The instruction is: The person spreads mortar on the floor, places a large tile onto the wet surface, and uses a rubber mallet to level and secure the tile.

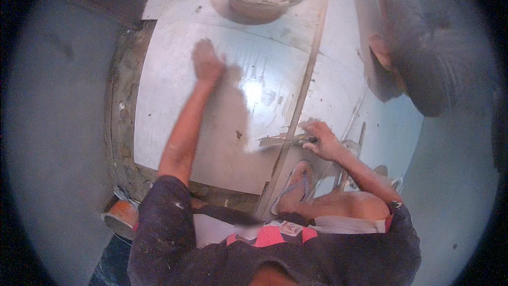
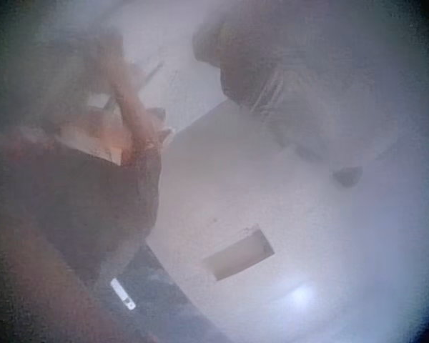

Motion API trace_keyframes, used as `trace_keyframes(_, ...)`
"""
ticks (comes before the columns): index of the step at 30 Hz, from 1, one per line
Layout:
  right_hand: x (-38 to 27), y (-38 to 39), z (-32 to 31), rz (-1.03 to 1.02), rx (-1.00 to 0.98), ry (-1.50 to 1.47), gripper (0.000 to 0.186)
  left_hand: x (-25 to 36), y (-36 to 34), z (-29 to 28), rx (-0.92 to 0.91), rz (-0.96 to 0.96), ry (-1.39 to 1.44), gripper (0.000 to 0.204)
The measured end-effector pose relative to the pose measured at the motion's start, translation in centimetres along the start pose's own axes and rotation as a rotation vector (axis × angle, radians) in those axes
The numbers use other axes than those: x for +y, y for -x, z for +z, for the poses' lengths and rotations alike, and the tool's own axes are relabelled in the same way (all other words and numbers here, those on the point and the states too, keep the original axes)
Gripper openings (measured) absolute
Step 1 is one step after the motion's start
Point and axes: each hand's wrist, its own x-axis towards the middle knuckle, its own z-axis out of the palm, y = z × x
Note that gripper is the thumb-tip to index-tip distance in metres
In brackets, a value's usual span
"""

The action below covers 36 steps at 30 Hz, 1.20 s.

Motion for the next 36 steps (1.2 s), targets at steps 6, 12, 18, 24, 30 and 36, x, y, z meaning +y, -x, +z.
trace_keyframes(6,3.6,9.9,-2.6,0.619,0.507,0.176,0.061,17.4,11.7,-3.3,-0.406,0.162,0.286,0.079)
trace_keyframes(12,4.1,20.1,3.7,1.058,0.451,-0.16,0.066,21.1,15.5,-4.8,-0.524,0.241,0.202,0.087)
trace_keyframes(18,5.6,19.4,6.6,0.989,0.423,-0.1,0.051,20.5,15.5,-4.1,-0.517,0.267,0.209,0.089)
trace_keyframes(24,6.0,16.5,2.3,0.817,0.792,-0.358,0.025,24.0,13.7,-7.4,-0.597,0.202,0.471,0.086)
trace_keyframes(30,-3.3,5.4,-5.9,0.358,0.835,-0.966,0.024,30.0,17.5,-15.5,-1.027,0.304,1.526,0.07)
trace_keyframes(36,-4.4,2.0,-12.8,0.104,0.532,-0.839,0.07,28.8,17.6,-15.2,-0.623,0.042,1.228,0.047)
